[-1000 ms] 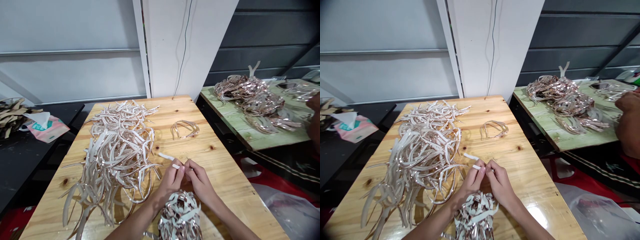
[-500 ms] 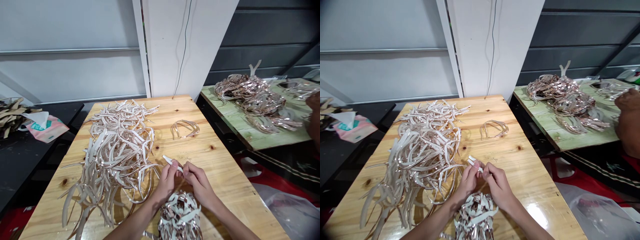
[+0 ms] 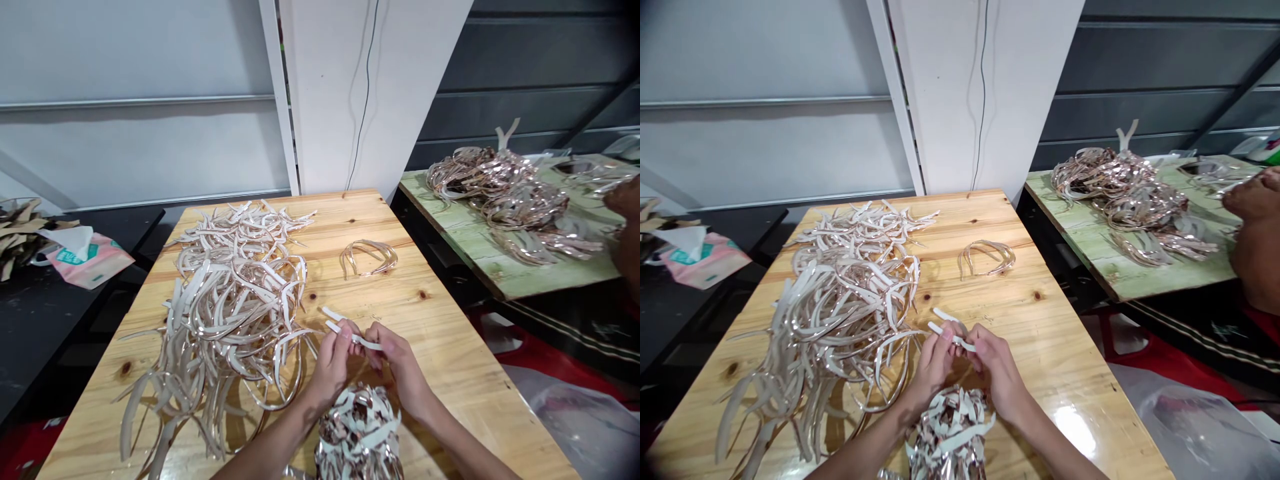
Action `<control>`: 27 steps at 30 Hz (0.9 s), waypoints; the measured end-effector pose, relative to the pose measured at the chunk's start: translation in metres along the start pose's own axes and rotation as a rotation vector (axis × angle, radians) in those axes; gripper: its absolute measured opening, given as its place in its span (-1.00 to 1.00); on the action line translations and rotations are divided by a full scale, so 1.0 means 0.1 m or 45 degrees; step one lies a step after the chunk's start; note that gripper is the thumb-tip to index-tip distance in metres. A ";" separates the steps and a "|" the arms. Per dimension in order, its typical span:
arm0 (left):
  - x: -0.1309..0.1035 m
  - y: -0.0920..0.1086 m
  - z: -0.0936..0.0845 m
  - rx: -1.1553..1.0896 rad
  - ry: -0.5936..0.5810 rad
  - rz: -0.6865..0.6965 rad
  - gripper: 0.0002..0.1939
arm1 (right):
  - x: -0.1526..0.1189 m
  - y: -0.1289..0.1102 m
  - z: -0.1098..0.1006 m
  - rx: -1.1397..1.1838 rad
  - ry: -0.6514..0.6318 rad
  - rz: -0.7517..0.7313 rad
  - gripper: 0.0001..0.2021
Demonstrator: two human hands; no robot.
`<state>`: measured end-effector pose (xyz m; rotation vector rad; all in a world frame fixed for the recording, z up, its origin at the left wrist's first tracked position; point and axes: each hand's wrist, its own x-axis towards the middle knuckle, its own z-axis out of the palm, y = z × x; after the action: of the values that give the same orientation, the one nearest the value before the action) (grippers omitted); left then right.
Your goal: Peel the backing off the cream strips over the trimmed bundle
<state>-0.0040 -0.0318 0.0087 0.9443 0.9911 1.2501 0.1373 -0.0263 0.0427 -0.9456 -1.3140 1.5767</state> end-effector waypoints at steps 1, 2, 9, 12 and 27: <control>-0.01 0.04 0.00 0.039 0.005 0.008 -0.52 | 0.01 0.00 -0.02 0.019 0.006 0.000 -0.53; -0.02 0.08 -0.01 0.068 0.008 0.020 -0.52 | 0.02 0.00 -0.03 0.013 0.016 0.007 -0.49; -0.08 0.22 -0.01 0.339 -0.109 0.192 -0.61 | 0.06 -0.06 -0.02 -0.405 0.146 0.039 -0.59; -0.08 0.21 0.01 0.364 -0.086 0.260 -0.63 | 0.05 -0.06 0.03 -0.370 0.118 0.016 -0.63; -0.05 0.17 0.02 0.310 -0.018 0.266 -0.61 | 0.00 0.01 0.13 -0.299 0.117 -0.053 -0.68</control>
<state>-0.0074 -0.0355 0.0254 1.2710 1.0706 1.3123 0.1256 -0.0306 0.0440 -1.1130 -1.4659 1.3511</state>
